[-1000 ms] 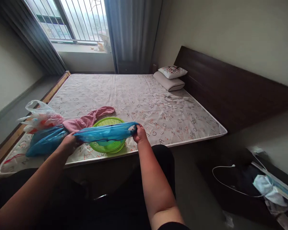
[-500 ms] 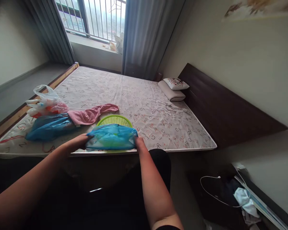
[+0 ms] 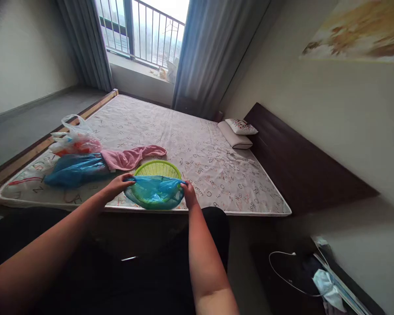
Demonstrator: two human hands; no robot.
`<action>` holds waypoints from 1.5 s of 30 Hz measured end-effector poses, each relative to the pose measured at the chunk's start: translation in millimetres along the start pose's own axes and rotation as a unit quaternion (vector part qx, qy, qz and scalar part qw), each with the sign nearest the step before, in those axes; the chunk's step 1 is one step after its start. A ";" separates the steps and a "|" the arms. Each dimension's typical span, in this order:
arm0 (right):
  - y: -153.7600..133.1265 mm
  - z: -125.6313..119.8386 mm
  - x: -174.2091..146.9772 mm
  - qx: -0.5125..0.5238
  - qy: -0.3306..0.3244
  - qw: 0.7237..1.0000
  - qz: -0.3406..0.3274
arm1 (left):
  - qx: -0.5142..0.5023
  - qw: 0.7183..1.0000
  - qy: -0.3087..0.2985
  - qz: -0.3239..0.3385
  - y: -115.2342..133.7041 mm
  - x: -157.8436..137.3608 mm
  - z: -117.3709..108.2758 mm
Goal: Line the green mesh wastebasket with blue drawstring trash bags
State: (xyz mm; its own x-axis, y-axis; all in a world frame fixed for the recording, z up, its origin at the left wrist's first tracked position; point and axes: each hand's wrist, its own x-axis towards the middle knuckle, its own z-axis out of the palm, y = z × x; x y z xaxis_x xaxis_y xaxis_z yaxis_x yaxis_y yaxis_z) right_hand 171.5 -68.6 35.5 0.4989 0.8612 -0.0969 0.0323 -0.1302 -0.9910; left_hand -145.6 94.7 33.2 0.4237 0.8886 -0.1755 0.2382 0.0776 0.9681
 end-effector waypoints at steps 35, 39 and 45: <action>-2.9 12.7 -3.3 -0.121 0.050 0.985 -0.113 | 0.046 0.985 0.141 0.085 -7.8 5.5 -1.0; 5.0 24.6 -4.5 -0.082 0.108 0.986 -0.094 | -0.031 0.990 0.122 0.055 -6.3 1.2 5.2; 25.0 44.2 2.1 0.064 0.066 0.993 0.072 | -0.197 0.974 0.017 -0.107 -6.1 -1.8 11.6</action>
State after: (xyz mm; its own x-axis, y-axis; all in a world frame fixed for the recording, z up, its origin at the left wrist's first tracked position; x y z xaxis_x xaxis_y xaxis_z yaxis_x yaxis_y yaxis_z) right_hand 135.1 -48.3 6.4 0.6000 0.7653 -0.2330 -0.1539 -0.1754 -0.9724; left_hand -137.7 87.4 25.6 0.3703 0.8470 -0.3814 -0.0393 0.4245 0.9046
